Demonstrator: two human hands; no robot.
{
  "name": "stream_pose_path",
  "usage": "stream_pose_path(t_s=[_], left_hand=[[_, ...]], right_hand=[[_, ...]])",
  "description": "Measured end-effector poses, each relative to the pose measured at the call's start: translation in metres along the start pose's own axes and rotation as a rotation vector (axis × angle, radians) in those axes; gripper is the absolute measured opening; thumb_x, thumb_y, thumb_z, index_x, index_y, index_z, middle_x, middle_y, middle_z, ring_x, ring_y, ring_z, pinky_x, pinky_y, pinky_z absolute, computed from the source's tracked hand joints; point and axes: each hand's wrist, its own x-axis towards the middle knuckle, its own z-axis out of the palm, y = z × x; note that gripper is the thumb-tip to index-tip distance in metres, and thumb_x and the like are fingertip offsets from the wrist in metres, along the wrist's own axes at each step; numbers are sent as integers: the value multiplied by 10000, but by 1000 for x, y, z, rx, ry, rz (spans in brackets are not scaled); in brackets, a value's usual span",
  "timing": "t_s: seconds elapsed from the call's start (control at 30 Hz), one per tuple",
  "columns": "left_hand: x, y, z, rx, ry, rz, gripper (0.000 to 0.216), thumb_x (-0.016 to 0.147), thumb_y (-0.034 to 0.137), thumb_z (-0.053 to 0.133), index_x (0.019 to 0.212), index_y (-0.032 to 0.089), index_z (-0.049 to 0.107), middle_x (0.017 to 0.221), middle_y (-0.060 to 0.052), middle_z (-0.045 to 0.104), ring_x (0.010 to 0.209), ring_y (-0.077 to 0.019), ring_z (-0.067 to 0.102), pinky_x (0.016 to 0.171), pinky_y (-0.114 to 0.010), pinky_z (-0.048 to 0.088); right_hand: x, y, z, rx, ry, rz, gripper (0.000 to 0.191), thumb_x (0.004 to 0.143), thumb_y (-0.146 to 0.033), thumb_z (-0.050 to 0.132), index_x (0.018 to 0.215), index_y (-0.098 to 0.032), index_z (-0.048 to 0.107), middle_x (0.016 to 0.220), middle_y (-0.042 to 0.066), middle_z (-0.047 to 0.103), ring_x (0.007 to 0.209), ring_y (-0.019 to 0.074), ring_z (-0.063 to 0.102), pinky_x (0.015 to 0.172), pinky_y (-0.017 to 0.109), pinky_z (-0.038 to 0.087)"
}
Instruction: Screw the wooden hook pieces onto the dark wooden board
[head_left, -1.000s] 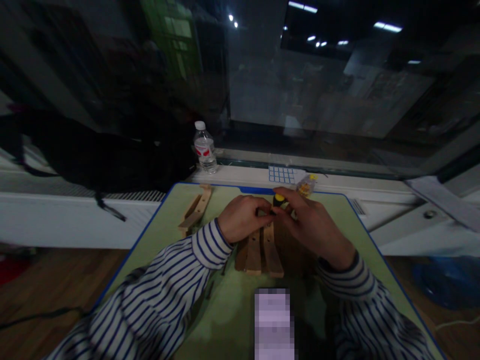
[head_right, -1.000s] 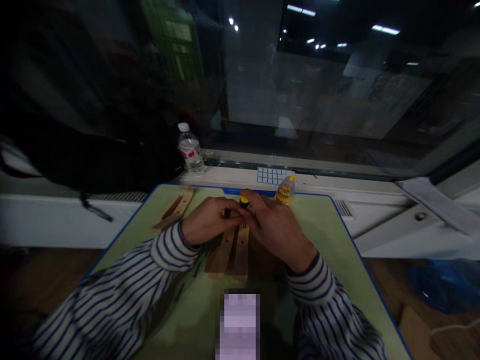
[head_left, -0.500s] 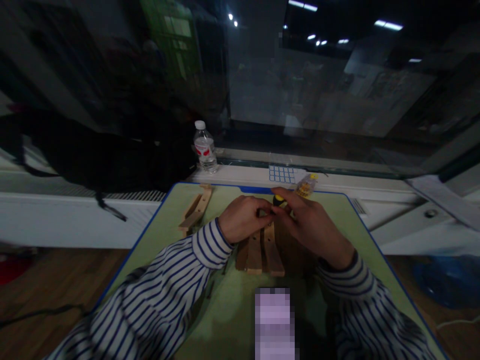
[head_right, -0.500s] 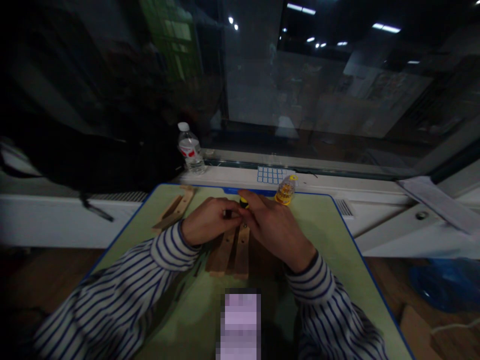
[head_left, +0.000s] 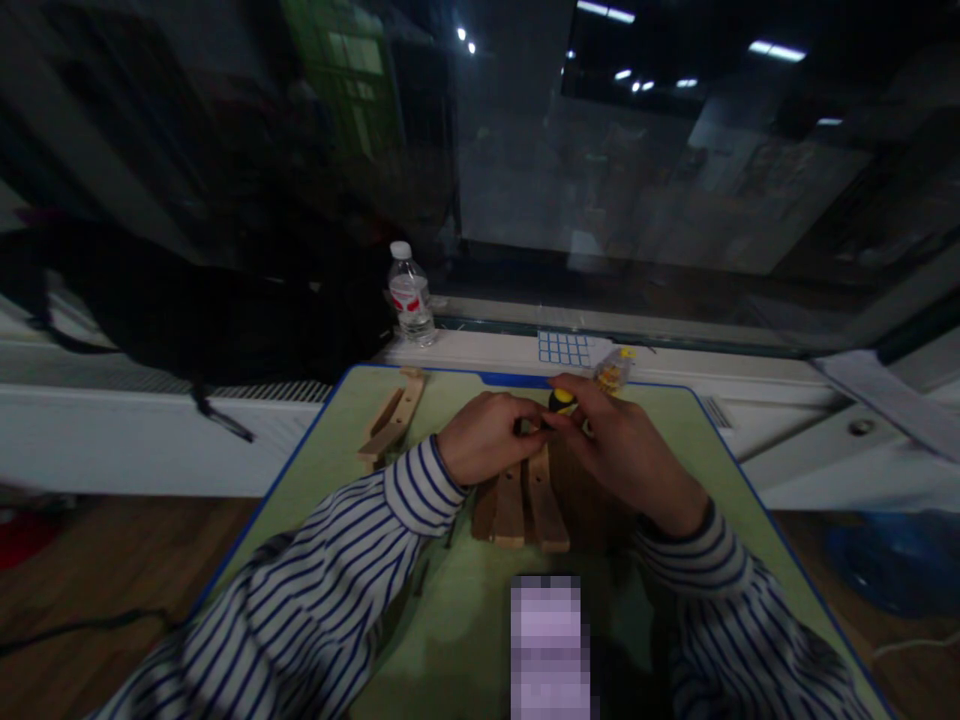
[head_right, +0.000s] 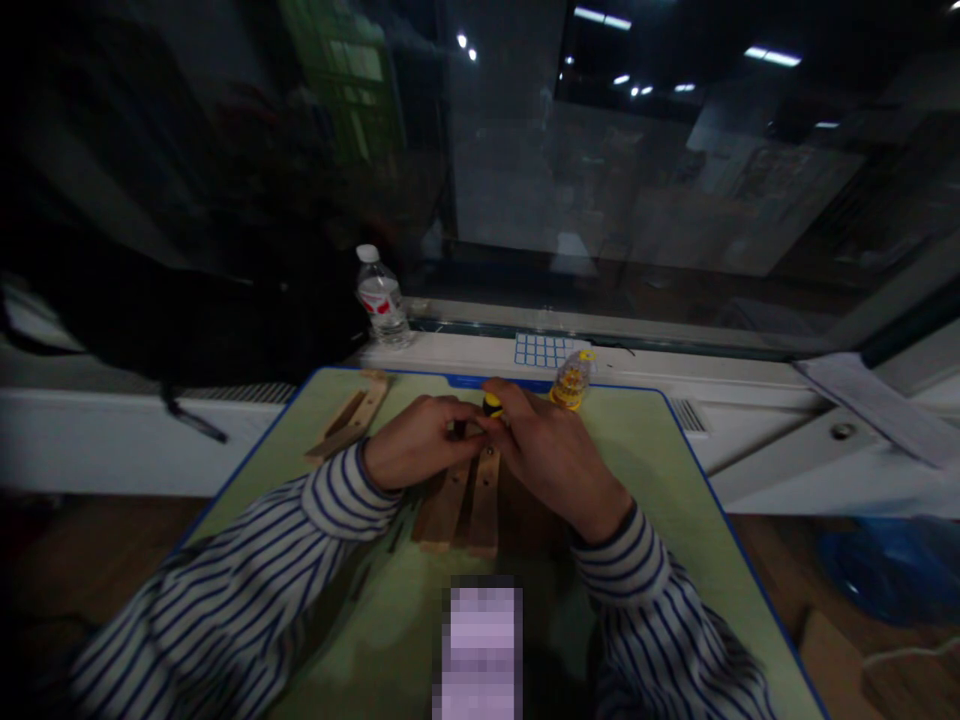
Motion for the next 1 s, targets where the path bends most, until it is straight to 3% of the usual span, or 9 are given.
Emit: stream_pose_path(t_s=[0.37,0.6,1.0], left_hand=[[1,-1,0,17,4,-43,228,810,367,585,919,218,720,784,-25,708,697,-155,616,638,-231,418],[1,-3,0,34,2,-21,202,818,350,572,850,206,710,756,-18,699,696,-158,616,631,-235,407],[0,-3,1,15,-8,-19,222,828,341,554,904,216,720,719,-19,692,637,-143,597,597,-226,390]], right_hand=[[-1,1,-1,8,5,1,333,914,-293,450,1224,-172,463,1082,125,660,803,227,674,704,392,543],[-2,-3,-4,-11,-26,-30,412,903,-227,444,1308,-162,415,1204,131,618,975,253,645,811,424,531],[-1,0,-1,2,-21,-22,363,918,-256,441,1272,-178,436,1139,121,649,893,239,670,763,409,545]])
